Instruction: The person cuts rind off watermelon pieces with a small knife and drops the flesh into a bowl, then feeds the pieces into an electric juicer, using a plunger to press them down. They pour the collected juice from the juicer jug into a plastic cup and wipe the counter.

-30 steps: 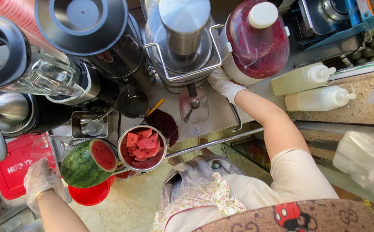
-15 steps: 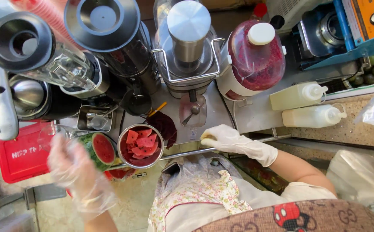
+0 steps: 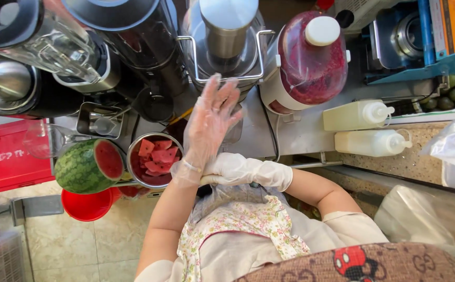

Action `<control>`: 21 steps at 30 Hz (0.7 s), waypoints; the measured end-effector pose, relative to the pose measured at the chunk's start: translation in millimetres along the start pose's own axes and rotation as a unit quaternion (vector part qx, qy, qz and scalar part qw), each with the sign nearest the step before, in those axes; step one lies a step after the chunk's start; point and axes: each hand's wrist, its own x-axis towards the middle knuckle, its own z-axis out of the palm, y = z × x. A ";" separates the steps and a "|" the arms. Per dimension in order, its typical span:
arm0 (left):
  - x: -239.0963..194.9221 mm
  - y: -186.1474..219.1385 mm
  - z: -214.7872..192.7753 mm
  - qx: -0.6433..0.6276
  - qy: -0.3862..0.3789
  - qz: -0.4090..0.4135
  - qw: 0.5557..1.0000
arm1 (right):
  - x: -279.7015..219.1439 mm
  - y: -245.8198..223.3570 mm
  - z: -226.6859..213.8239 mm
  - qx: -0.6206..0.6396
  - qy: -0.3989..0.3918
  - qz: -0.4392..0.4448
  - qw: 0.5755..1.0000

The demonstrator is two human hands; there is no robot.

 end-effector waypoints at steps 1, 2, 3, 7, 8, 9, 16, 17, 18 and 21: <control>5.0 -11.2 -7.9 -0.003 0.000 -0.008 1.000 | -8.9 7.7 0.5 0.004 0.005 0.006 1.000; 10.0 -23.0 -15.8 0.054 -0.004 -0.030 0.998 | -18.2 15.6 0.9 -0.004 0.029 -0.023 0.999; 13.6 -34.9 -23.5 0.111 -0.007 -0.053 0.992 | -27.7 22.9 2.7 -0.011 0.053 -0.052 0.997; 25.2 -48.1 -19.3 0.259 0.017 -0.062 0.964 | -78.6 28.9 -23.2 0.037 0.101 0.076 0.991; 31.0 -55.2 -28.5 0.310 0.007 -0.039 0.950 | -94.0 48.1 -24.9 0.037 0.178 0.200 0.963; 36.0 -61.8 -38.7 0.360 -0.001 -0.016 0.933 | -108.6 67.2 -25.4 0.037 0.248 0.321 0.913; 89.9 -77.8 23.6 0.601 -0.086 0.079 0.790 | -156.9 246.6 -29.4 -0.072 0.509 0.337 0.789; 100.3 -86.8 23.8 0.594 -0.103 0.102 0.791 | -152.8 275.8 -27.6 -0.055 0.537 0.295 0.788; 110.5 -95.7 23.9 0.587 -0.120 0.124 0.791 | -148.8 304.8 -25.5 -0.038 0.563 0.253 0.786; 111.5 -98.4 33.9 0.589 -0.132 0.123 0.788 | -131.9 316.1 -24.3 0.087 0.588 0.247 0.765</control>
